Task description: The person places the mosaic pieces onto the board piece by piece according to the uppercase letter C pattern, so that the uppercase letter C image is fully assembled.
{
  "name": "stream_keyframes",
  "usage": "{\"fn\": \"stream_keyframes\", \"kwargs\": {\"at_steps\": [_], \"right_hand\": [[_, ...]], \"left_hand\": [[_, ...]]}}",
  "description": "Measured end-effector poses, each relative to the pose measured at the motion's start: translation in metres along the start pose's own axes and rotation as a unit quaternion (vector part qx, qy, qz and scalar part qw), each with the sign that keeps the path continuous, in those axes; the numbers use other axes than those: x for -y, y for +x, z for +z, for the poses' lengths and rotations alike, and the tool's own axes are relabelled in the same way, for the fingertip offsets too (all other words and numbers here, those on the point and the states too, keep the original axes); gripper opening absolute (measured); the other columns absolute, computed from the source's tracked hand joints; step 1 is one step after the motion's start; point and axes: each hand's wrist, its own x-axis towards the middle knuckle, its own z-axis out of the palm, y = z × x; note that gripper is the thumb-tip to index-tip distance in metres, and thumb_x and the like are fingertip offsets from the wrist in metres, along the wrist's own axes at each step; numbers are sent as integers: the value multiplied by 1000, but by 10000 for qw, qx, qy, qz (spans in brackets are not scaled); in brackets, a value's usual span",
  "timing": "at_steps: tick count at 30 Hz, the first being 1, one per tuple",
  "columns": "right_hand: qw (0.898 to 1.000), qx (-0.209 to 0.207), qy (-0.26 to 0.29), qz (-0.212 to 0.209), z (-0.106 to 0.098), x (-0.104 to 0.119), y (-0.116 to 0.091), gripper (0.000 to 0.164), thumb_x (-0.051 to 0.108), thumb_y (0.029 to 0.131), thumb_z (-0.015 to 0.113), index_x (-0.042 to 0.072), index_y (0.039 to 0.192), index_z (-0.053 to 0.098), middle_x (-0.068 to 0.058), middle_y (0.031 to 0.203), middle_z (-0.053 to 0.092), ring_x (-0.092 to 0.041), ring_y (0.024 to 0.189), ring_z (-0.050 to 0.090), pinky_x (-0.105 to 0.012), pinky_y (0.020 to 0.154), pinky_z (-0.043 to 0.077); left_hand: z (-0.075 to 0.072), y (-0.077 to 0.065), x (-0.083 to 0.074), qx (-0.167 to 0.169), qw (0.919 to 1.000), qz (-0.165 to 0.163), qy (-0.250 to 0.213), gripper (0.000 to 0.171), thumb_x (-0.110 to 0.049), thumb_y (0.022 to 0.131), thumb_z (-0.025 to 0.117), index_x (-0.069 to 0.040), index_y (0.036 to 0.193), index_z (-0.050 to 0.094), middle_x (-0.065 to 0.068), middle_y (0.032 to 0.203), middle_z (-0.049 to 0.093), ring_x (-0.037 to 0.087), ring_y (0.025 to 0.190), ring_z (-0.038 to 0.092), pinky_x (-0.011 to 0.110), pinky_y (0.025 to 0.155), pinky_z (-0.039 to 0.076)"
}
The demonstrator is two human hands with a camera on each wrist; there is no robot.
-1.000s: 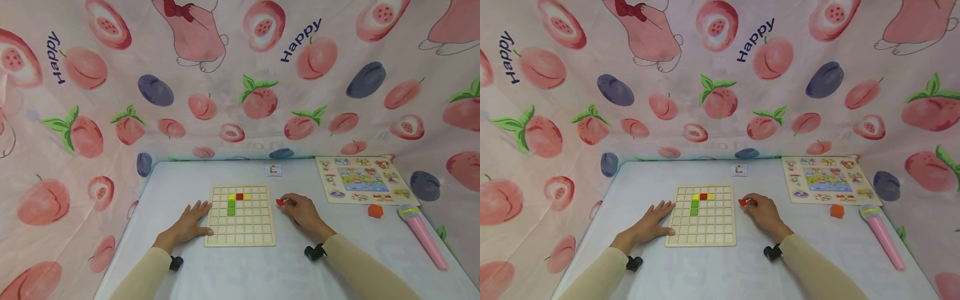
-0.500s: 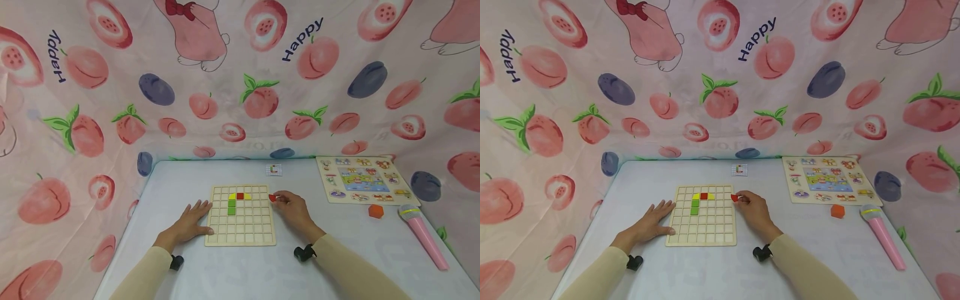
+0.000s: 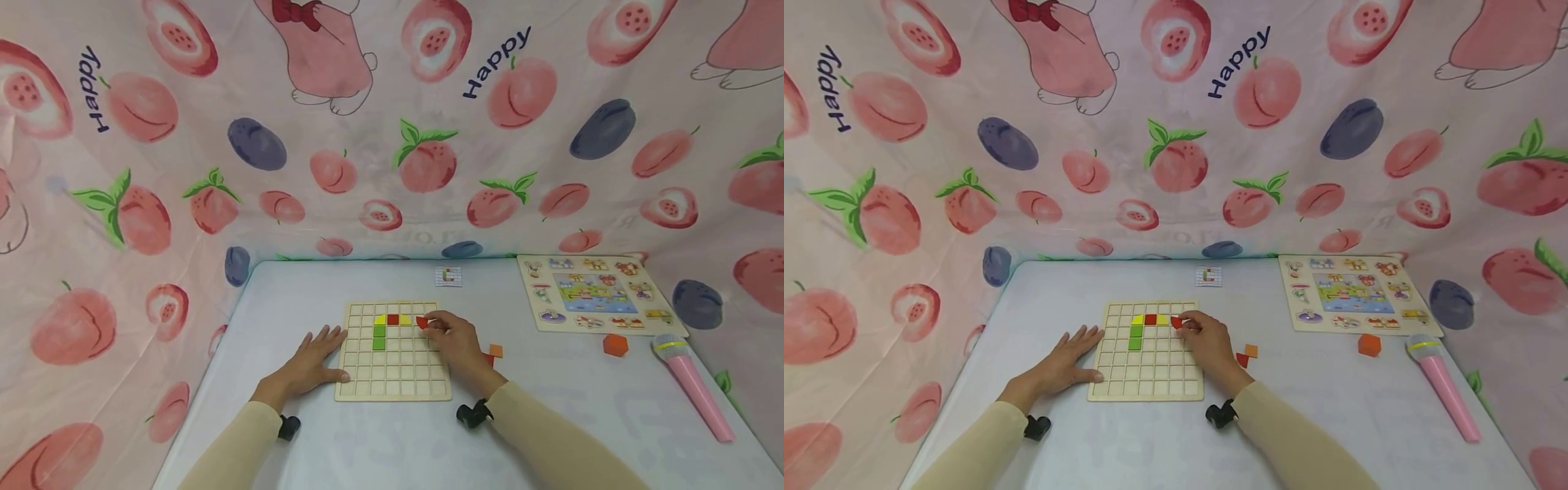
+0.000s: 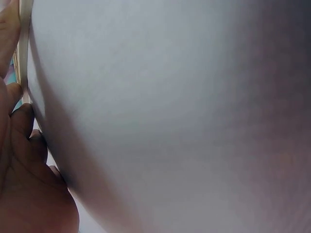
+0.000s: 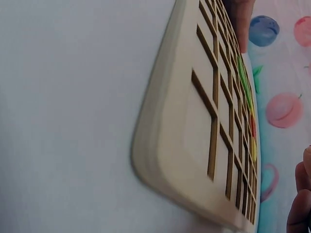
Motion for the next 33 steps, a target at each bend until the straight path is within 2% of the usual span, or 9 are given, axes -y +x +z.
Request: {"fn": "stream_keyframes", "kwargs": {"at_steps": [2, 10, 21, 29, 33], "right_hand": [[10000, 53, 2, -14, 5, 2, -1, 29, 14, 94, 79, 23, 121, 77, 1, 98, 71, -20, 93, 60, -22, 68, 52], [9979, 216, 146, -592, 24, 7, -4, 23, 10, 94, 79, 19, 116, 78, 2, 95, 73, -15, 87, 60, -21, 71, 50], [9964, 605, 53, -598, 52, 18, -13, 23, 12, 94, 79, 17, 117, 78, 5, 93, 72, -13, 87, 61, -23, 75, 53], [9879, 868, -616, -1125, 64, 15, -15, 21, 10, 91, 81, 13, 112, 80, 6, 88, 72, -10, 81, 58, -24, 72, 50], [9838, 868, -963, -1238, 68, 12, -15, 20, 12, 87, 85, 13, 107, 81, 10, 81, 69, -9, 77, 52, -27, 74, 43]], "left_hand": [[0, 0, -1, 4, 10000, 1, -31, 107, -57, 82, 85, -23, 168, 31, -1, 177, 20, 26, 166, 1, 54, 134, -4], [-2, -2, -3, 24, 10000, -2, -10, 106, -56, 82, 84, -24, 168, 30, -1, 177, 20, 26, 166, 1, 54, 134, -4], [-2, -1, -1, 21, 9999, 109, 0, 106, -55, 83, 84, -21, 168, 31, 2, 177, 21, 27, 166, 2, 52, 134, -6], [-1, 0, -1, 36, 10000, 78, 25, 106, -57, 83, 83, -22, 168, 31, 1, 177, 20, 27, 166, 2, 54, 134, -6], [0, -1, -1, 26, 10000, 35, -2, 106, -58, 83, 83, -23, 168, 31, 0, 177, 20, 26, 166, 1, 54, 134, -6]]}}
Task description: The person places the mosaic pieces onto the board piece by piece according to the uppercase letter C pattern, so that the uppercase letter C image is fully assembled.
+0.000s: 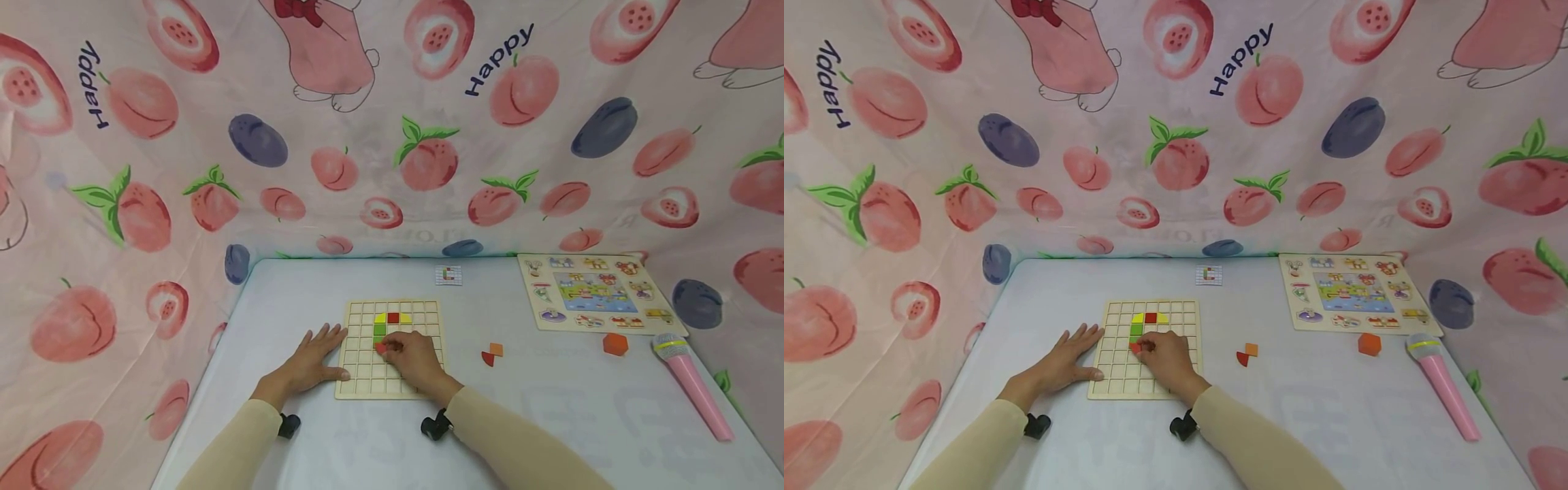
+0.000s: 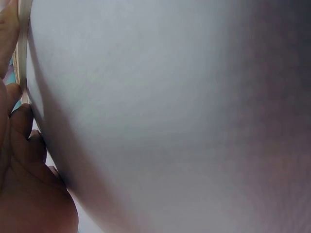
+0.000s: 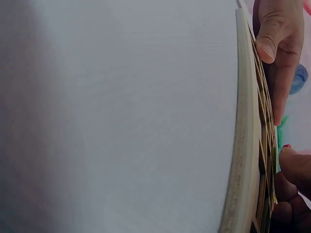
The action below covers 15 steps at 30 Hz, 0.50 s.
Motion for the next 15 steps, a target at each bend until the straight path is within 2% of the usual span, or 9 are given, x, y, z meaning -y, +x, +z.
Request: {"fn": "stream_keyframes", "kwargs": {"at_steps": [7, 15], "right_hand": [[9985, 127, -507, -166, 1, 0, -1, 18, 17, 87, 86, 15, 104, 82, 13, 79, 71, -11, 81, 54, -40, 90, 38], [9961, 235, -797, -309, 2, 0, -1, 19, 19, 87, 86, 17, 106, 83, 7, 90, 77, -12, 86, 58, -38, 87, 38]], "left_hand": [[-1, -1, -2, -10, 10000, -19, -39, 106, -57, 82, 84, -23, 168, 32, 0, 177, 21, 26, 166, 2, 54, 134, -6], [0, 0, 0, -9, 10000, -37, 19, 107, -58, 82, 84, -25, 168, 31, -1, 177, 20, 25, 166, 2, 54, 134, -5]]}}
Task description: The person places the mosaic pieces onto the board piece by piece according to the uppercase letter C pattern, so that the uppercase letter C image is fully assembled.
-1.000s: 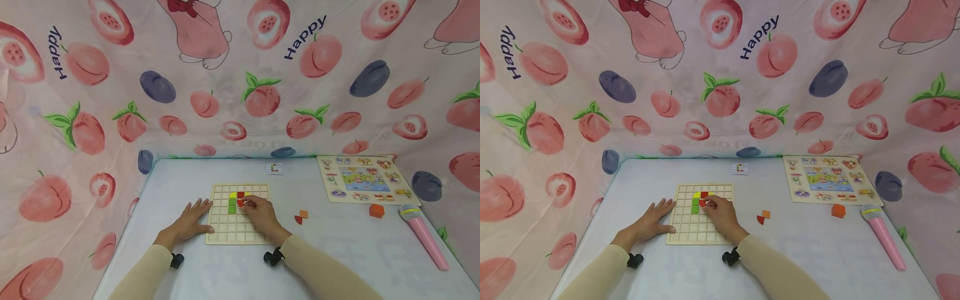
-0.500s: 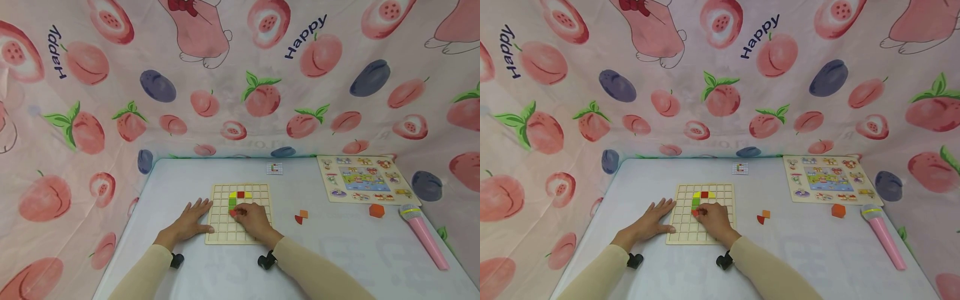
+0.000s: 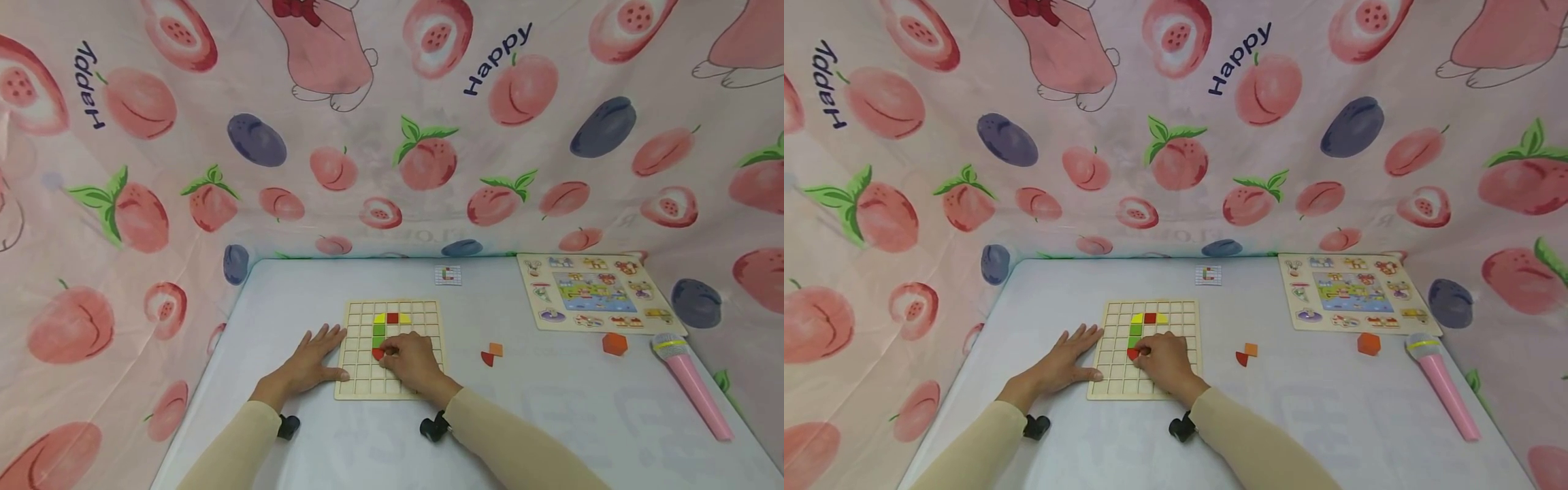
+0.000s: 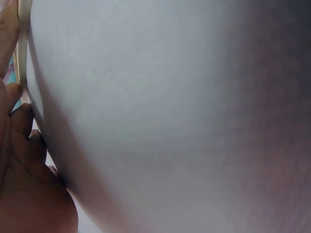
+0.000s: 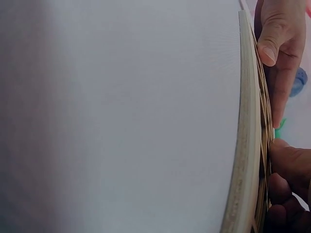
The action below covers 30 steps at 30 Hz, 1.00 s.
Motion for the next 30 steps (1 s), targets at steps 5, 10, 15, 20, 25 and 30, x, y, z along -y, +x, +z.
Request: {"fn": "stream_keyframes", "kwargs": {"at_steps": [5, 10, 15, 20, 25, 30], "right_hand": [[10000, 34, -30, 28, 0, 0, 1, 18, 20, 88, 85, 18, 105, 82, 8, 90, 76, -12, 86, 58, -39, 88, 38], [9999, 92, 0, 61, 0, 0, 1, 18, 21, 89, 84, 18, 106, 82, 8, 90, 76, -12, 87, 58, -40, 89, 38], [9999, 82, 24, 64, 0, 0, 0, 17, 21, 90, 83, 17, 106, 82, 8, 91, 76, -12, 86, 57, -40, 89, 39], [9998, 11, 141, 117, -1, 0, -1, 17, 19, 90, 84, 17, 107, 80, 9, 91, 75, -13, 88, 58, -41, 93, 39], [9982, -100, 564, 200, -3, -2, -1, 21, 18, 89, 85, 15, 108, 78, 9, 88, 69, -12, 81, 54, -39, 90, 37], [9940, -141, 1022, 377, -3, -5, -1, 26, 19, 89, 84, 17, 114, 77, 10, 92, 67, -10, 82, 54, -30, 82, 43]], "left_hand": [[1, 1, 1, 13, 10000, 0, 36, 107, -59, 82, 83, -26, 168, 29, -3, 177, 18, 23, 166, 0, 53, 134, -5], [-1, 1, 0, 25, 10000, 17, 14, 107, -60, 82, 83, -25, 168, 30, -2, 177, 18, 24, 166, 0, 54, 134, -5], [-1, 0, -1, 15, 10000, 8, -12, 107, -59, 82, 83, -25, 168, 30, -2, 177, 18, 24, 166, 0, 55, 134, -5], [-1, 0, -1, -1, 10000, -22, -27, 106, -58, 82, 84, -26, 168, 30, -2, 177, 19, 25, 166, 0, 56, 134, -5], [0, 0, -1, 3, 10000, -36, -17, 106, -58, 82, 84, -26, 168, 30, -2, 177, 18, 25, 166, 0, 56, 134, -5], [-1, -2, -1, 7, 10000, -47, -25, 107, -58, 82, 84, -26, 168, 30, -2, 177, 18, 26, 166, 0, 57, 134, -4]]}}
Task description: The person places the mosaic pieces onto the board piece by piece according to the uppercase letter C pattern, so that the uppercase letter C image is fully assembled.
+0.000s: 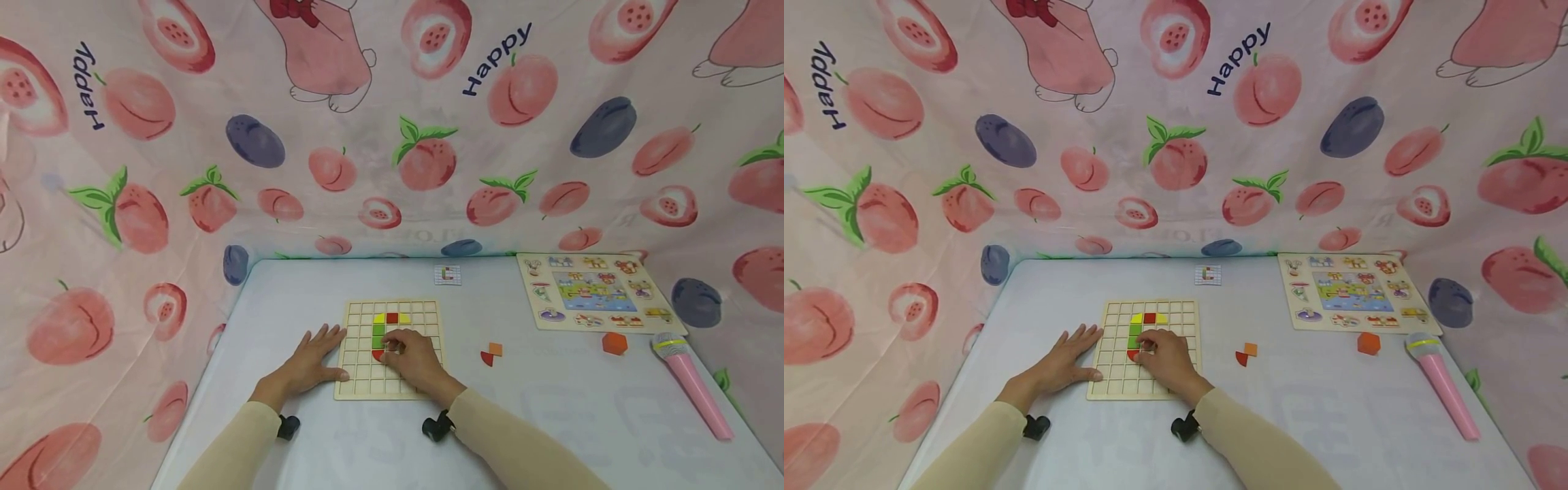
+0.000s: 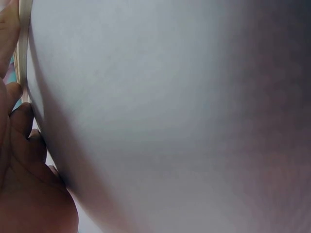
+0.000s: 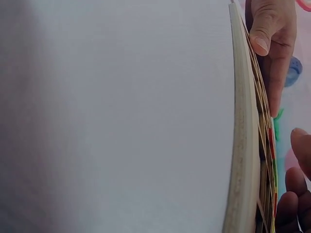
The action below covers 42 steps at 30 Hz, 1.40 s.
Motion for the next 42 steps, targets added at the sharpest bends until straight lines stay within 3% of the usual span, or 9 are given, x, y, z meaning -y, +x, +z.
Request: {"fn": "stream_keyframes", "kwargs": {"at_steps": [5, 11, 16, 23, 28, 36, 42], "right_hand": [[9981, -71, 540, 299, -10, -1, -3, 26, 17, 93, 80, 17, 118, 76, 6, 99, 66, -15, 90, 56, -27, 77, 49], [9933, -340, 737, 819, -48, -8, -9, 28, 18, 95, 78, 15, 124, 76, 2, 106, 67, -19, 95, 55, -27, 76, 49], [9933, -530, 479, 905, -88, -32, -14, 33, 17, 95, 78, 11, 127, 75, -4, 109, 69, -20, 95, 54, -26, 74, 47], [9906, -383, 489, 1216, -138, -73, -28, 42, 19, 99, 73, 10, 139, 67, -12, 125, 65, -25, 102, 56, -23, 71, 53], [9896, -334, 285, 1371, -164, -95, -43, 42, 20, 100, 71, 11, 140, 66, -14, 129, 65, -27, 109, 57, -27, 84, 55], [9927, -202, -94, 1182, -176, -113, -61, 40, 21, 96, 78, 9, 134, 70, -15, 130, 68, -37, 128, 58, -56, 113, 46], [9912, 9, -319, 1281, -171, -117, -62, 38, 18, 96, 78, 8, 131, 71, -16, 137, 66, -39, 135, 54, -61, 117, 44]], "left_hand": [[2, 2, 0, -28, 10000, -8, -63, 107, -56, 81, 86, -26, 168, 30, -3, 177, 18, 24, 166, -1, 56, 134, -5], [3, 2, 0, -26, 9999, -54, -107, 108, -55, 80, 86, -26, 168, 30, -4, 177, 18, 23, 166, -1, 55, 134, -6], [3, 2, 2, -42, 10000, -52, -55, 108, -55, 81, 86, -26, 168, 30, -3, 177, 18, 24, 166, -1, 55, 134, -5], [3, 2, 3, -49, 10000, -26, -55, 109, -56, 80, 86, -25, 168, 30, -3, 177, 19, 24, 166, -1, 55, 134, -5], [2, 1, 1, 3, 10000, -21, -64, 108, -57, 80, 86, -26, 168, 30, -3, 177, 19, 25, 166, -1, 56, 134, -5], [0, 0, 0, 39, 9999, 100, -47, 108, -57, 81, 84, -22, 168, 31, 1, 177, 20, 27, 166, 1, 54, 134, -6], [-1, 1, 1, 32, 9999, 133, 15, 108, -57, 82, 84, -22, 168, 31, 1, 177, 20, 27, 166, 1, 54, 134, -5]]}}
